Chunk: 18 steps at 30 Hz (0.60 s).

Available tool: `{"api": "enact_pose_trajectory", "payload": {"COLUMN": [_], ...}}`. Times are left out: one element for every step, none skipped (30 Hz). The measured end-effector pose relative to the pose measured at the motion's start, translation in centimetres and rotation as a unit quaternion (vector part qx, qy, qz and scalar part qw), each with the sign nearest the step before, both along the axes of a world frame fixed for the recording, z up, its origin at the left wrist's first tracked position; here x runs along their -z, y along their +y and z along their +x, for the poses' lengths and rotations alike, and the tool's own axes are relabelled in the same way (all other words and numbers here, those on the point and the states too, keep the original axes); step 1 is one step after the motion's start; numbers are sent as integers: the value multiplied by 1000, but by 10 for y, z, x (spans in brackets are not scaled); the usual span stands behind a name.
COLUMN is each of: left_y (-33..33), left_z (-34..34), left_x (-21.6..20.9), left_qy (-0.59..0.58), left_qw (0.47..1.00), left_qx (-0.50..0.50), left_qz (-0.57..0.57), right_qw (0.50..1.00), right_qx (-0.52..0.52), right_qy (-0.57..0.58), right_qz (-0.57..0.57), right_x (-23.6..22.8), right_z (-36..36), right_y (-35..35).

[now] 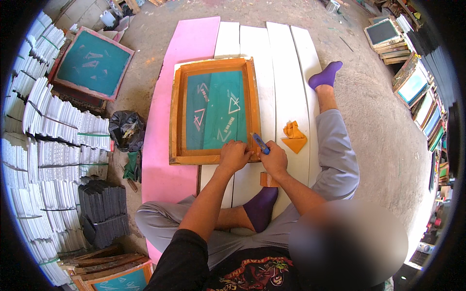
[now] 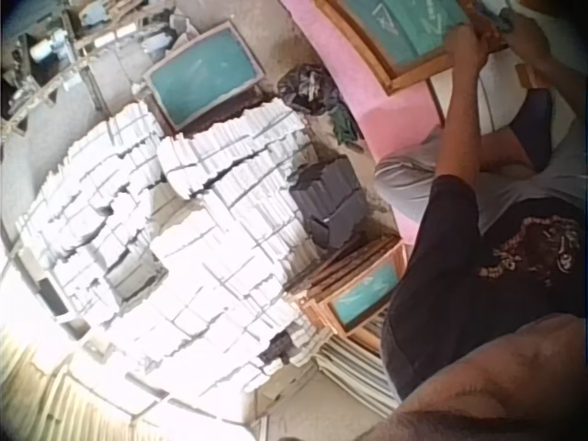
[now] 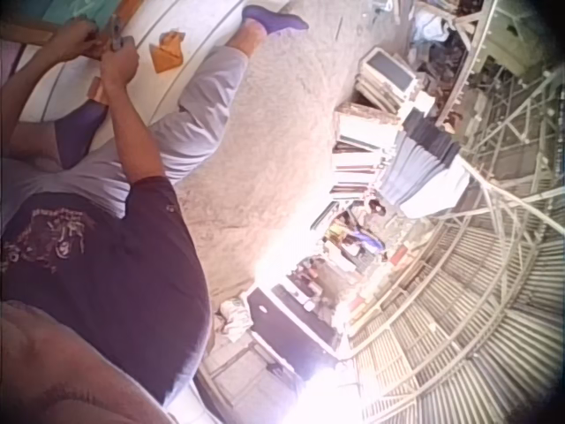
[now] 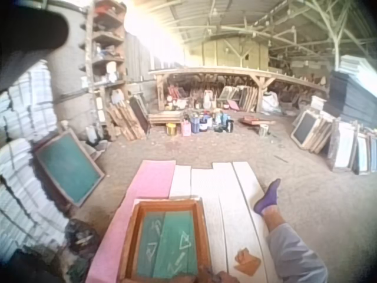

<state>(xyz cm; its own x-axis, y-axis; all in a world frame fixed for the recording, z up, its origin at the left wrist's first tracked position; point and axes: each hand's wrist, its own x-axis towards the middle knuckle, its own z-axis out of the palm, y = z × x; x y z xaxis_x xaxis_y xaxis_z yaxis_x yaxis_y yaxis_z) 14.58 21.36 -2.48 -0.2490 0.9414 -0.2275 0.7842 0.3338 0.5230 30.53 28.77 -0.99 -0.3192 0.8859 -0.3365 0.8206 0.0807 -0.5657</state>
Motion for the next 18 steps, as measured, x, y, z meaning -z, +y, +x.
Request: {"api": "enact_pose_trajectory", "payload": {"left_y": [0, 0, 0, 0, 0, 0, 0, 0, 0, 0, -1, -1, -1, 0, 1, 1, 1, 1], "left_z": [0, 0, 0, 0, -1, -1, -1, 0, 0, -1, -1, -2, -2, -2, -2, -2, -2, -2], "left_x": [0, 1, 2, 3, 3, 2, 2, 0, -2, 0, 1, 2, 4, 2, 1, 0, -1, -2], "left_qy": [0, 0, -1, 2, 5, 7, 6, 4, 2, 5, 9, 12, 11, 8, 6, 2, -2, -7], "left_qw": [1000, 1000, 1000, 1000, 1000, 999, 999, 999, 999, 999, 999, 999, 999, 1000, 1000, 1000, 1000, 1000], "left_qx": [0, 0, 0, 3, 6, 9, 8, 7, 5, 7, 8, 9, 8, 9, 9, 6, 3, 0], "left_qz": [2, 5, 8, 18, 29, 40, 38, 37, 35, 39, 43, 48, 31, 15, 0, 1, 2, 3], "right_qw": [1000, 1000, 1000, 1000, 1000, 1000, 1000, 1000, 1000, 1000, 1000, 1000, 1000, 1000, 1000, 1000, 1000, 1000], "right_qx": [-1, -1, -2, -1, -1, 0, -2, -3, -5, -6, -7, -9, -9, -7, -6, -7, -8, -9], "right_qy": [0, 1, 1, 2, 3, 4, 3, 3, 3, 3, 3, 3, 2, -1, -3, -2, 0, 1], "right_qz": [0, 1, 1, 5, 9, 13, 14, 15, 16, 16, 16, 16, 17, 18, 19, 18, 17, 16], "right_x": [-1, -1, -2, -1, 0, 0, 1, 1, 1, 2, 2, 2, 2, -1, -2, -2, -1, 0], "right_z": [0, -1, -1, -1, -1, -1, -1, -1, 0, 0, -1, -1, -2, -3, -3, -3, -2, -2], "right_y": [0, 0, -1, -1, -1, -1, -1, -1, -1, -1, -1, -1, -1, -1, -1, -1, -1, -1]}}
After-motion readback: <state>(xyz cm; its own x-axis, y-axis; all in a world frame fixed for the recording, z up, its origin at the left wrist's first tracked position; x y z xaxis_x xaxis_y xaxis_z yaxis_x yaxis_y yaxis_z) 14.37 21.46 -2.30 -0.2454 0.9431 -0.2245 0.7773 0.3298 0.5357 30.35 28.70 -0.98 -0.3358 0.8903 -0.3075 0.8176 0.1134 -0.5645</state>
